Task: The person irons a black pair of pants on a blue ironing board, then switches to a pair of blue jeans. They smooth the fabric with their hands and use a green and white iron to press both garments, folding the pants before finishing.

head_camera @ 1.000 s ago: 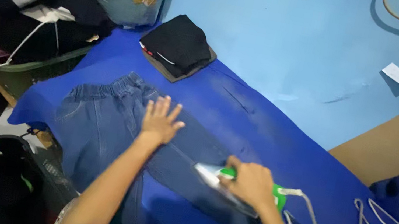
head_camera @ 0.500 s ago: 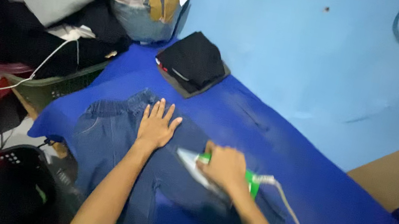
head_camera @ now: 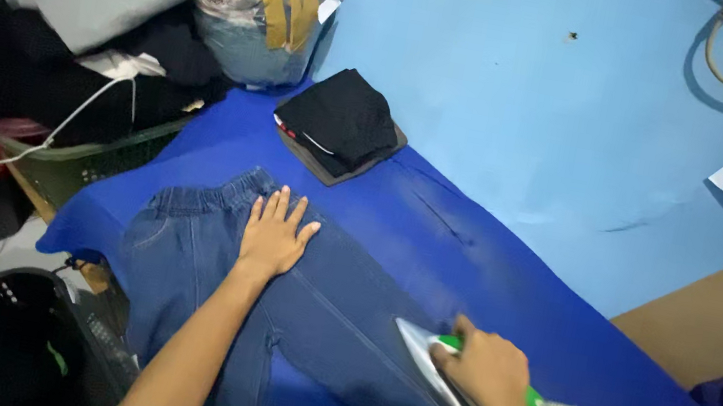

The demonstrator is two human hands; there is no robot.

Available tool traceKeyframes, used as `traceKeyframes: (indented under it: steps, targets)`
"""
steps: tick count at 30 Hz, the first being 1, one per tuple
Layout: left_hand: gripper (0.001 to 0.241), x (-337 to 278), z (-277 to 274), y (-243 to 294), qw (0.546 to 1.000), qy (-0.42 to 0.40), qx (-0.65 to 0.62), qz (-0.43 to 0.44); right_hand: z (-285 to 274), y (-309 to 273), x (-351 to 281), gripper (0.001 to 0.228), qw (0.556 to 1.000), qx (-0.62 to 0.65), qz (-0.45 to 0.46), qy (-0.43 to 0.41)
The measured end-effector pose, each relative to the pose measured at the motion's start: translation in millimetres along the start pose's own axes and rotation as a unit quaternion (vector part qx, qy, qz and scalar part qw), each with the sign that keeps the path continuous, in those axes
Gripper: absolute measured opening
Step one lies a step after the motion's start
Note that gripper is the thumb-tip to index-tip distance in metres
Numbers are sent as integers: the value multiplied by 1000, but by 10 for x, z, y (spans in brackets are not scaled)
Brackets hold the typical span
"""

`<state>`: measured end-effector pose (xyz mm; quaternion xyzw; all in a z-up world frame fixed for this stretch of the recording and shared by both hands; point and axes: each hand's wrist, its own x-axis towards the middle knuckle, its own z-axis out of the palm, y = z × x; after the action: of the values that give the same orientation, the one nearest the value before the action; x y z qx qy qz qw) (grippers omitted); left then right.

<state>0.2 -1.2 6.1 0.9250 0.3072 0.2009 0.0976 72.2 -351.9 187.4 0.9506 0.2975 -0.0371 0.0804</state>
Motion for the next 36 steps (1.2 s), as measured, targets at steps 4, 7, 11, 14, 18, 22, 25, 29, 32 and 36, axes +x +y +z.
traceKeyframes:
  steps: [4, 7, 11, 14, 18, 22, 25, 29, 32, 36]
  targets:
    - [57, -110, 73, -86, 989, 62, -121, 56, 326, 537, -91, 60, 997, -21, 78, 8]
    - [35, 66, -267, -421, 881, 68, -468, 12, 439, 979, -42, 64, 992, -2, 128, -12]
    - [17, -307, -811, -1257, 747, 191, -632, -77, 607, 1484, -95, 71, 985, -13, 174, 16]
    - [22, -723, -1099, -1869, 840, 252, -460, -139, 682, 1519, 25, 61, 965, -122, 215, 90]
    - [40, -974, -1207, -2090, 888, 187, -365, -208, 623, 897, 508, 59, 970, -107, 156, 153]
    - [69, -928, -1139, -1894, 929, 83, -245, -264, 614, -456, 1245, 68, 952, 112, -96, 267]
    - [71, -772, -1117, -1798, 930, 0, -170, -325, 581, -1634, 1853, 77, 928, 271, -175, 186]
    - [69, -635, -1001, -1836, 927, 66, -219, -298, 637, -2774, 2119, 89, 909, 383, -149, 67]
    - [44, -598, -997, -1916, 808, 35, -498, -312, 432, -3042, 2034, 81, 943, 312, -115, 28]
    - [32, -692, -1291, -1775, 814, 68, -513, -265, -53, -2681, 1855, 69, 911, 360, -198, 29]
